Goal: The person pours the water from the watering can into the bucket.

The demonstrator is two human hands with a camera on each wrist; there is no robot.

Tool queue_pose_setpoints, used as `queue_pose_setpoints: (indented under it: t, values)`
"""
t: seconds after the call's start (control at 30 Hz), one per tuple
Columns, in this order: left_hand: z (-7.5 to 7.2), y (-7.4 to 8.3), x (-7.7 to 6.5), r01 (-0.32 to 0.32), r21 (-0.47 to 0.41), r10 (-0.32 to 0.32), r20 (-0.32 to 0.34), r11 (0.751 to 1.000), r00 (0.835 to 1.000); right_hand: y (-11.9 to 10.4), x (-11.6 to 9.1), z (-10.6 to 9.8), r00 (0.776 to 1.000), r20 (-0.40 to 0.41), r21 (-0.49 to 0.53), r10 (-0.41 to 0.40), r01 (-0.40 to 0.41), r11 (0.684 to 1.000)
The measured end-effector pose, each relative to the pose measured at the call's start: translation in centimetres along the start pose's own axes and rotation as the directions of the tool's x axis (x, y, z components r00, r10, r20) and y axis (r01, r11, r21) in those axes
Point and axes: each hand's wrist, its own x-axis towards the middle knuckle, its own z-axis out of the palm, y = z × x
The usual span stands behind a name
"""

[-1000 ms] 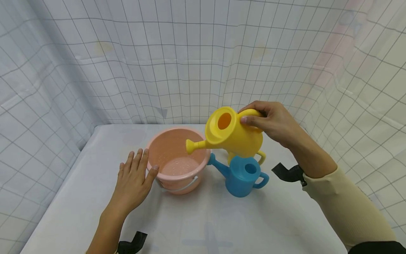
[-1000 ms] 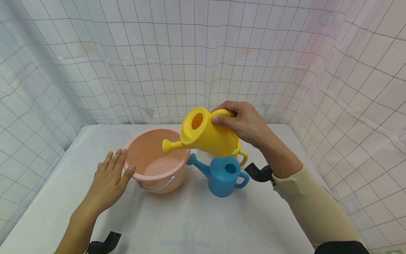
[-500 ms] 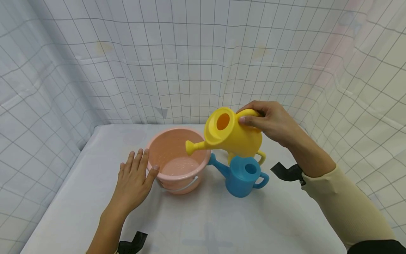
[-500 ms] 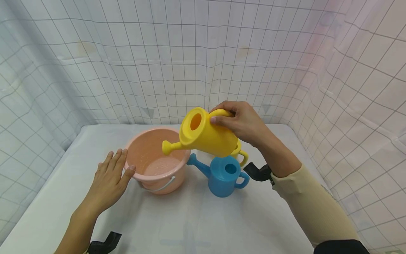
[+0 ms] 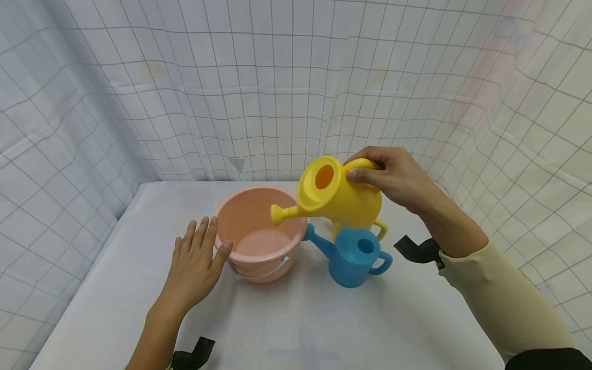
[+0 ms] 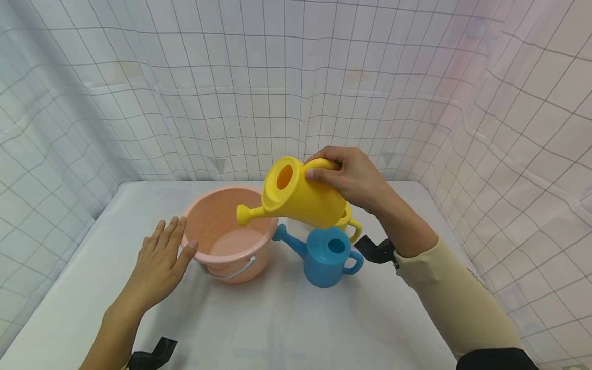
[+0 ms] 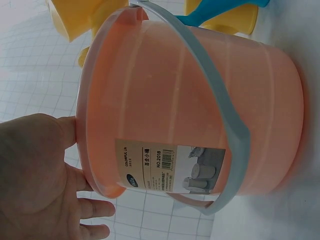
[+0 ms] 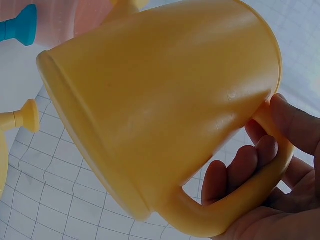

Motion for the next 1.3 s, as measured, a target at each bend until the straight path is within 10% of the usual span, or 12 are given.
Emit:
queue_pose_setpoints:
  t: [1.3]
  values:
    - [0.09, -0.12, 0.07, -0.008, 0.009, 0.008, -0.004, 1.0, 1.0, -0.63, 0.07, 0.07, 1.0, -0.01, -0.016, -0.019, 0.018, 1.0]
